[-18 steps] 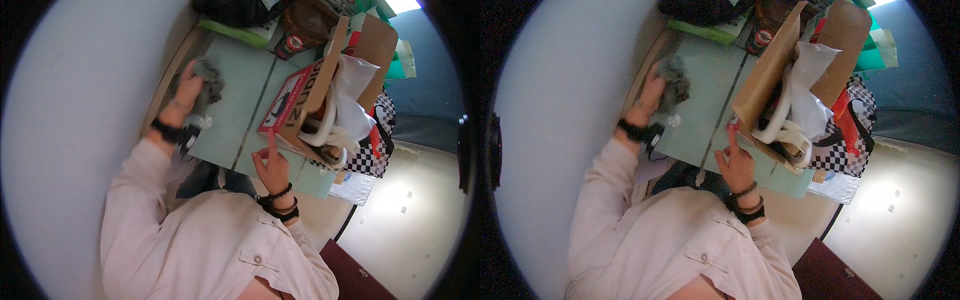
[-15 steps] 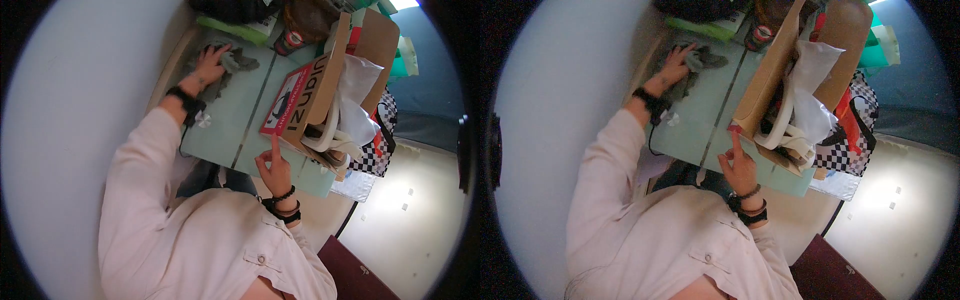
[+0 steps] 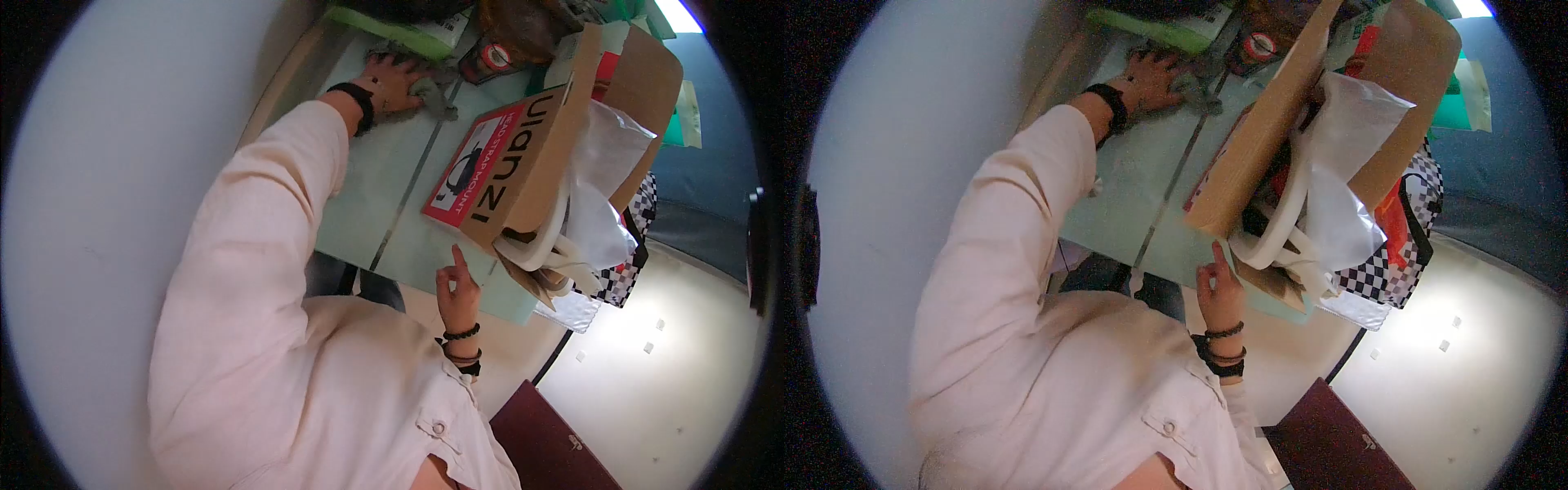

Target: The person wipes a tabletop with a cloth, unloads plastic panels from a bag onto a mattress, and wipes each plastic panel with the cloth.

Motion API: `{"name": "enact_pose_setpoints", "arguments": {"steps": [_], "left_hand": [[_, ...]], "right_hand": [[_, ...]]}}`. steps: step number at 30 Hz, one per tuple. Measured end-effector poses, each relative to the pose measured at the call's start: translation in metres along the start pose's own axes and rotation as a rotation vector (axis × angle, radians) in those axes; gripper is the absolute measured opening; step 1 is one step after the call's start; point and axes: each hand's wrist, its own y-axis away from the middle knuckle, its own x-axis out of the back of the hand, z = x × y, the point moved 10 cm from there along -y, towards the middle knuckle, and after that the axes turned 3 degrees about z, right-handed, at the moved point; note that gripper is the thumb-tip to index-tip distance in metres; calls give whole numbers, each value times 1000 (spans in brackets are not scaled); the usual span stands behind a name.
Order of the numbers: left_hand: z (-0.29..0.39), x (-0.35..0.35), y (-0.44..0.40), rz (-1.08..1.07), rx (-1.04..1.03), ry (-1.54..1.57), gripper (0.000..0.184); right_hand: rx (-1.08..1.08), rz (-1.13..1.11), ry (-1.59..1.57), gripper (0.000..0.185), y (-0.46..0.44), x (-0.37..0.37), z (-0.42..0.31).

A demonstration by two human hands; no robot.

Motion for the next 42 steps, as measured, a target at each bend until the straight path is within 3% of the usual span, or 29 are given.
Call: {"name": "enact_pose_setpoints", "arguments": {"steps": [3,5,8,11,14,19,23,25,29,31,32,34,35,36,39,42], "left_hand": [[0,-2,15,-31,-26,-14,63],[-3,-5,48,101,-25,82,63],[-3,-29,154,49,-44,83,70],[-7,-44,269,-108,115,185,83],[-16,-58,321,-224,290,205,79],[-38,-40,248,-53,239,159,76],[-74,-39,161,-115,305,399,73],[-74,-35,111,-141,246,188,71],[-102,-28,23,-112,321,235,65],[-98,-51,-21,-36,248,176,61],[-108,-67,-33,-60,240,357,60],[-121,-94,-71,-47,205,347,60],[-125,-107,-72,-53,181,312,60],[-124,-78,-29,-62,387,292,75],[-104,-51,86,-63,423,451,80],[-79,-40,210,-61,423,480,74]], "right_hand": [[8,25,-44,43,5,-3,-1],[33,40,-68,40,7,0,1],[74,38,-92,38,10,-1,7],[78,-2,-87,37,11,-8,13],[105,-36,-59,37,15,-18,22],[212,-29,4,34,16,-29,17],[129,-23,-34,31,11,-37,19],[154,-11,23,31,8,-41,14],[126,27,164,34,6,-55,31],[38,49,107,34,10,-43,38],[73,58,93,35,9,-39,26],[32,49,164,37,1,-37,23],[-16,28,204,40,2,-42,24],[-6,16,206,44,1,-45,26],[-60,1,239,44,-1,-45,25],[-46,50,251,43,-1,-48,26]]}}
